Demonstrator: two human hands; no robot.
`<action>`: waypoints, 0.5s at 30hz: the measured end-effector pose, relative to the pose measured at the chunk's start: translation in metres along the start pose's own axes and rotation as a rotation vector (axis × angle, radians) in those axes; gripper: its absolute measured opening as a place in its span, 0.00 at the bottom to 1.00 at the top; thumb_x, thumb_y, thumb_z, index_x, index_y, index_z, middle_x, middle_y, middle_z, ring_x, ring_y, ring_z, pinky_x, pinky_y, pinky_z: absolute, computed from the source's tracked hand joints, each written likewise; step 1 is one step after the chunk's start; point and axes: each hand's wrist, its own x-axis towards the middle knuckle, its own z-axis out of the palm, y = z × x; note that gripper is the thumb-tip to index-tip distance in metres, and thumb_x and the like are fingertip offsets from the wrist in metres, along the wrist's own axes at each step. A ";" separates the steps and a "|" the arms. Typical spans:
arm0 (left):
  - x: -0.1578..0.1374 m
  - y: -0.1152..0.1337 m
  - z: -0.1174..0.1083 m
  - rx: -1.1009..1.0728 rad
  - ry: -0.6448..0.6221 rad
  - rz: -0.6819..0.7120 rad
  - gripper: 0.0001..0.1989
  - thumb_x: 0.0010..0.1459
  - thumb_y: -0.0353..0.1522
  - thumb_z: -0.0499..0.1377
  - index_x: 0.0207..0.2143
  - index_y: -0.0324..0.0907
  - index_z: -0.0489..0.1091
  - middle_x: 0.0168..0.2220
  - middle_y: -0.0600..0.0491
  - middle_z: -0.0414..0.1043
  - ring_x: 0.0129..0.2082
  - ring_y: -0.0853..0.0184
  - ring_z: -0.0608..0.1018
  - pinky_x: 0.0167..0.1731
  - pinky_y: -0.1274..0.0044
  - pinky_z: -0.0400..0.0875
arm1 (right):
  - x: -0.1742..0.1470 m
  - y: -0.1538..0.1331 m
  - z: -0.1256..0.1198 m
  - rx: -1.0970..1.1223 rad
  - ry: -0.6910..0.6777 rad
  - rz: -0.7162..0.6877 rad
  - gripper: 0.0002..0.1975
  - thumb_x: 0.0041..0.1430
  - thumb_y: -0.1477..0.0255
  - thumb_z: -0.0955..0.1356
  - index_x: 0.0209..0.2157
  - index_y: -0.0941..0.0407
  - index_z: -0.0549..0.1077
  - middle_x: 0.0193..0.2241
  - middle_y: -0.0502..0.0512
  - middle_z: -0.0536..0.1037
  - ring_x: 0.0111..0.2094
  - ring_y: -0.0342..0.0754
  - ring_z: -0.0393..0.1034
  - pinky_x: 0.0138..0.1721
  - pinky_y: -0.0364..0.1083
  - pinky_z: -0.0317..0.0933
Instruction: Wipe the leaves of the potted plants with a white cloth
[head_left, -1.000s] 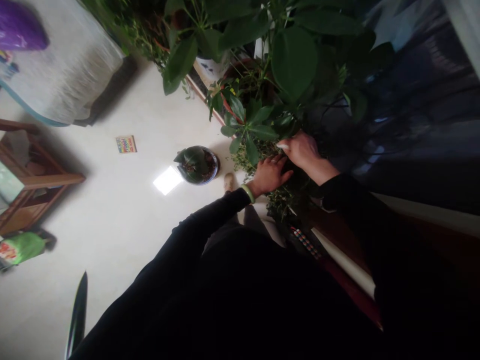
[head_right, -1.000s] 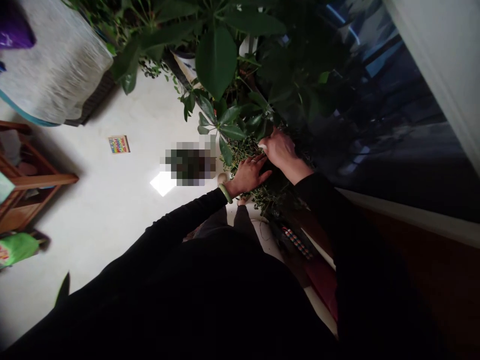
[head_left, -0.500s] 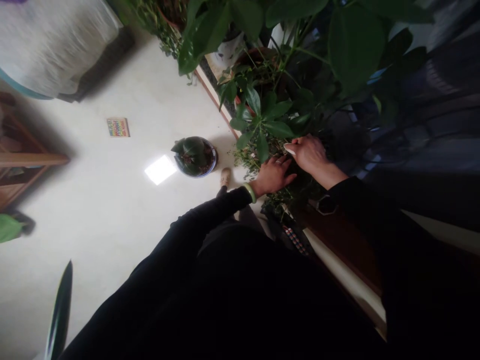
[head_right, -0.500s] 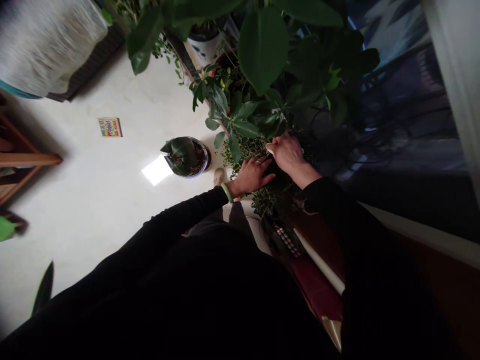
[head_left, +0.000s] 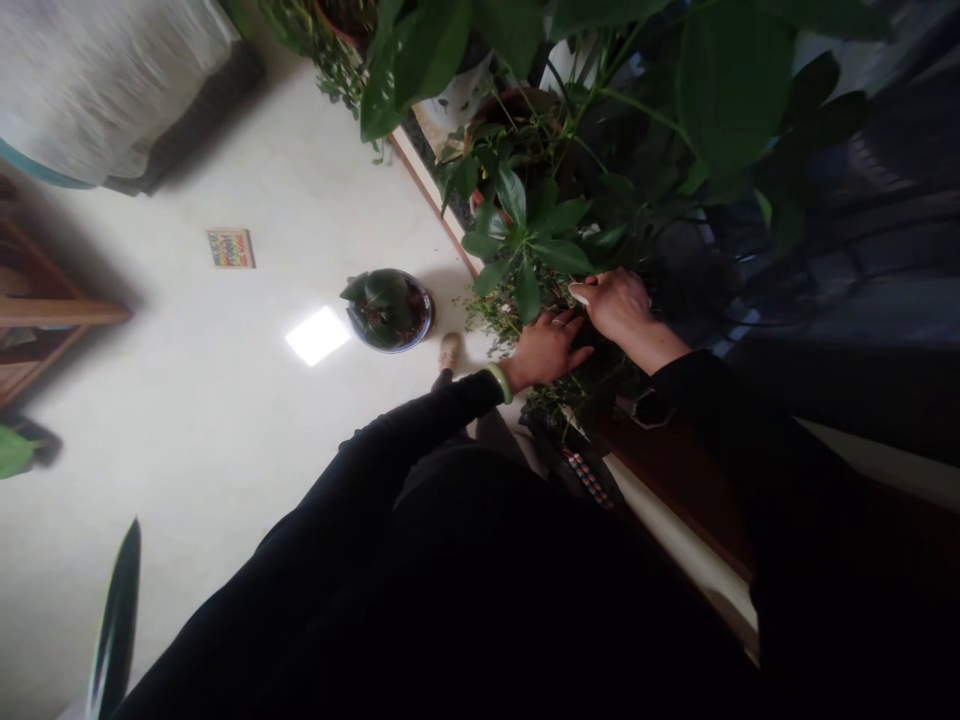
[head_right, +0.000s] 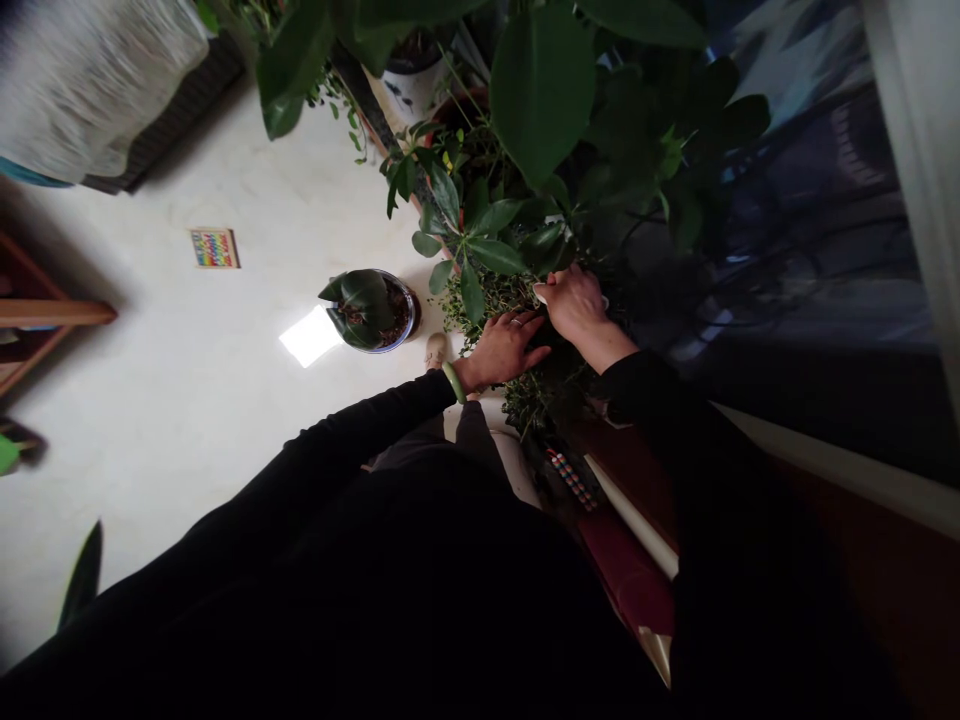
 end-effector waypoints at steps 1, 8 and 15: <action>0.000 -0.001 0.000 -0.007 0.004 0.000 0.31 0.76 0.45 0.58 0.74 0.38 0.67 0.75 0.40 0.67 0.72 0.44 0.71 0.69 0.55 0.69 | 0.000 0.003 0.003 0.009 0.018 -0.013 0.18 0.75 0.69 0.61 0.45 0.57 0.83 0.53 0.69 0.82 0.57 0.64 0.71 0.55 0.58 0.63; 0.021 -0.027 0.013 -0.283 0.182 0.033 0.24 0.78 0.40 0.56 0.69 0.37 0.71 0.67 0.39 0.76 0.65 0.55 0.80 0.68 0.64 0.74 | 0.005 0.010 0.019 0.049 0.103 0.082 0.16 0.75 0.65 0.64 0.46 0.56 0.82 0.49 0.68 0.84 0.56 0.67 0.74 0.57 0.63 0.69; 0.085 -0.087 0.029 -0.696 0.477 -0.112 0.13 0.74 0.34 0.58 0.46 0.41 0.83 0.53 0.41 0.86 0.57 0.52 0.85 0.67 0.61 0.74 | 0.002 -0.012 0.002 0.016 0.002 0.103 0.17 0.77 0.70 0.63 0.52 0.61 0.82 0.56 0.72 0.81 0.61 0.66 0.70 0.59 0.60 0.65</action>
